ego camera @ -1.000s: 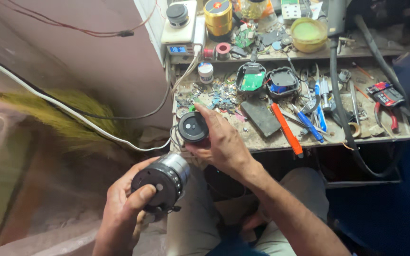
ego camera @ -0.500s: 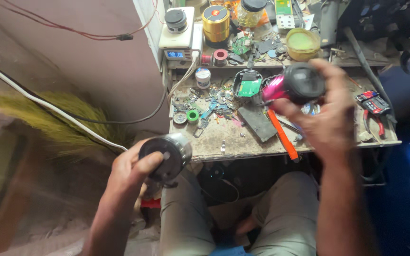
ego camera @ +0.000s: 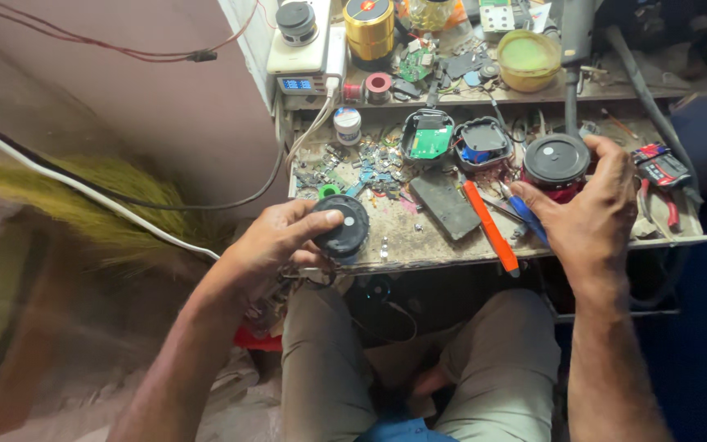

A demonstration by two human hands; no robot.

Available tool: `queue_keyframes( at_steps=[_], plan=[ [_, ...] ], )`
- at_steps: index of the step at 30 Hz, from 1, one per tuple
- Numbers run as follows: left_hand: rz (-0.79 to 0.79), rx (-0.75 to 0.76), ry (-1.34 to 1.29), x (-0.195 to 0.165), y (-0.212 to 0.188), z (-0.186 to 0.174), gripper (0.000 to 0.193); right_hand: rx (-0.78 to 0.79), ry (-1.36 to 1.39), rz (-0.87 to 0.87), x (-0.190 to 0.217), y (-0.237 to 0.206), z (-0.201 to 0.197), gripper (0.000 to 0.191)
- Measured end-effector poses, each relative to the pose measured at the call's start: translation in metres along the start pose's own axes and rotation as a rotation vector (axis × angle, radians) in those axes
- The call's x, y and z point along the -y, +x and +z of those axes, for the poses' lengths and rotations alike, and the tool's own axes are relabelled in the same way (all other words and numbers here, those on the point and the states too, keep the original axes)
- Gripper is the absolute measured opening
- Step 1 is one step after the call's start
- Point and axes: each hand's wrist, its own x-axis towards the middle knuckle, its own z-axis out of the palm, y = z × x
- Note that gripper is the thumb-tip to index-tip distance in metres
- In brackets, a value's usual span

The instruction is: The person sits at a cluttered electronics repair bench and works on a small cylindrical Bluetooth speaker. They pry open and remove the speaker's outer casing and grille, handle the internal driver and wiring, and repeatedly reassemble and press the housing parts back together by hand, using a small flat pry tool at times.

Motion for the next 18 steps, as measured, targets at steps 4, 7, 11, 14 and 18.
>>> queue_keyframes(
  at_steps=[4, 7, 11, 14, 18],
  plan=[
    [-0.036, 0.047, 0.004, 0.003, 0.006, -0.003, 0.050, 0.026, -0.045, -0.041, 0.004, 0.000, 0.000, 0.089],
    [-0.047, 0.030, 0.088, 0.003, 0.007, -0.004, 0.055, 0.024, -0.057, -0.018, 0.009, -0.001, 0.000, 0.093],
    [0.023, -0.012, 0.224, 0.001, 0.003, -0.002, 0.059, 0.010, -0.099, -0.031, 0.019, -0.002, 0.000, 0.092],
    [0.092, -0.051, 0.336, -0.005, -0.001, 0.001, 0.055, 0.001, -0.121, -0.055, 0.027, -0.005, -0.004, 0.095],
    [0.009, -0.087, 0.316, -0.013, -0.004, 0.000, 0.048, -0.036, -0.143, -0.104, 0.040, -0.007, -0.009, 0.104]
  ],
)
